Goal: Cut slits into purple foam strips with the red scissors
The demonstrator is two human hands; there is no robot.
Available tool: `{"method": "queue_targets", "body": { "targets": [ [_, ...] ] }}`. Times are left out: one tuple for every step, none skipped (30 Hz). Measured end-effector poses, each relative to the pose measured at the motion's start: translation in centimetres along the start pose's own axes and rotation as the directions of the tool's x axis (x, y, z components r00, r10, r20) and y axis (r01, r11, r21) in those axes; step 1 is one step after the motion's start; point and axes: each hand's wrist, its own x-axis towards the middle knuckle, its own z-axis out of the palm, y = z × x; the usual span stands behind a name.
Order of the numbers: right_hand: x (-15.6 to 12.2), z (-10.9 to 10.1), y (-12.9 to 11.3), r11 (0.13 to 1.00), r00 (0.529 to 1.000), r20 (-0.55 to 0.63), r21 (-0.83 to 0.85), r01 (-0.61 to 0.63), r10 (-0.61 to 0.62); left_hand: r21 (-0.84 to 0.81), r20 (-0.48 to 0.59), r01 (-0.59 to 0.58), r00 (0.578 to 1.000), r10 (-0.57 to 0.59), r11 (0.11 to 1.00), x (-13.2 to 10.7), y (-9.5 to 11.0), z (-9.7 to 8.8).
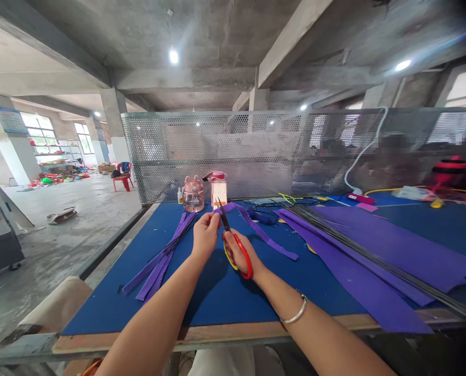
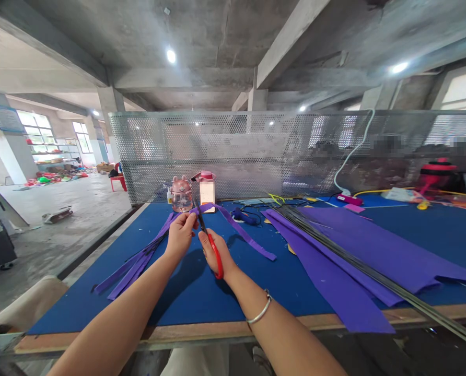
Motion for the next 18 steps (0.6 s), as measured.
{"method": "queue_targets", "body": {
  "targets": [
    [0.00, 0.08, -0.04, 1.000, 1.000, -0.002, 0.028, -0.011, 0.011, 0.010, 0.000, -0.009, 1.000, 0.009, 1.000, 0.02, -0.09, -0.04],
    [0.00, 0.16, -0.08, 0.998, 1.000, 0.003, 0.058, -0.028, 0.027, 0.018, 0.000, -0.020, 1.000, 0.020, 1.000, 0.04, -0.19, -0.07],
    [0.00, 0.22, -0.12, 0.995, 0.999, 0.015, 0.086, -0.046, 0.045, 0.023, 0.001, -0.030, 1.000, 0.030, 0.999, 0.06, -0.27, -0.09],
    [-0.01, 0.25, -0.13, 0.992, 0.998, 0.027, 0.106, -0.065, 0.063, 0.024, 0.004, -0.038, 0.999, 0.037, 0.999, 0.08, -0.33, -0.10],
    [-0.02, 0.26, -0.13, 0.990, 0.997, 0.036, 0.113, -0.079, 0.075, 0.021, 0.005, -0.039, 0.999, 0.039, 0.999, 0.09, -0.37, -0.09],
    [-0.02, 0.25, -0.09, 0.991, 0.996, 0.038, 0.109, -0.082, 0.079, 0.014, 0.003, -0.034, 0.999, 0.033, 0.999, 0.08, -0.37, -0.06],
    [-0.03, 0.22, -0.02, 0.992, 0.997, 0.037, 0.101, -0.074, 0.071, 0.004, -0.002, -0.022, 1.000, 0.022, 1.000, 0.06, -0.33, -0.02],
    [-0.03, 0.17, 0.06, 0.994, 0.998, 0.037, 0.094, -0.058, 0.055, -0.009, -0.011, -0.007, 1.000, 0.007, 1.000, 0.03, -0.25, 0.04],
    [-0.03, 0.11, 0.17, 0.995, 0.998, 0.043, 0.090, -0.038, 0.034, -0.022, -0.020, 0.008, 1.000, -0.009, 1.000, -0.01, -0.14, 0.10],
    [-0.03, 0.05, 0.28, 0.996, 0.998, 0.054, 0.089, -0.019, 0.014, -0.035, -0.027, 0.021, 0.999, -0.022, 0.999, -0.07, -0.01, 0.17],
    [-0.03, -0.01, 0.39, 0.996, 0.998, 0.066, 0.090, -0.004, -0.002, -0.045, -0.032, 0.028, 0.999, -0.030, 0.999, -0.12, 0.13, 0.23],
    [-0.03, -0.06, 0.49, 0.996, 0.997, 0.080, 0.088, 0.006, -0.013, -0.051, -0.032, 0.031, 0.999, -0.032, 0.998, -0.17, 0.27, 0.28],
    [-0.02, -0.10, 0.58, 0.997, 0.996, 0.092, 0.083, 0.011, -0.019, -0.054, -0.030, 0.030, 0.999, -0.031, 0.998, -0.22, 0.39, 0.32],
    [0.00, -0.13, 0.63, 0.997, 0.995, 0.097, 0.075, 0.016, -0.023, -0.055, -0.026, 0.026, 0.999, -0.028, 0.998, -0.26, 0.50, 0.34],
    [0.01, -0.14, 0.66, 0.998, 0.995, 0.097, 0.068, 0.018, -0.024, -0.053, -0.019, 0.023, 1.000, -0.024, 0.998, -0.28, 0.57, 0.35],
    [0.02, -0.13, 0.65, 0.998, 0.995, 0.096, 0.066, 0.016, -0.022, -0.049, -0.012, 0.021, 1.000, -0.022, 0.999, -0.29, 0.60, 0.34],
    [0.03, -0.12, 0.59, 0.998, 0.996, 0.092, 0.070, 0.010, -0.016, -0.045, -0.002, 0.022, 1.000, -0.022, 0.999, -0.28, 0.60, 0.32],
    [0.03, -0.09, 0.50, 0.997, 0.996, 0.084, 0.075, 0.001, -0.008, -0.040, 0.011, 0.026, 1.000, -0.026, 0.999, -0.25, 0.56, 0.29]
  ]
}}
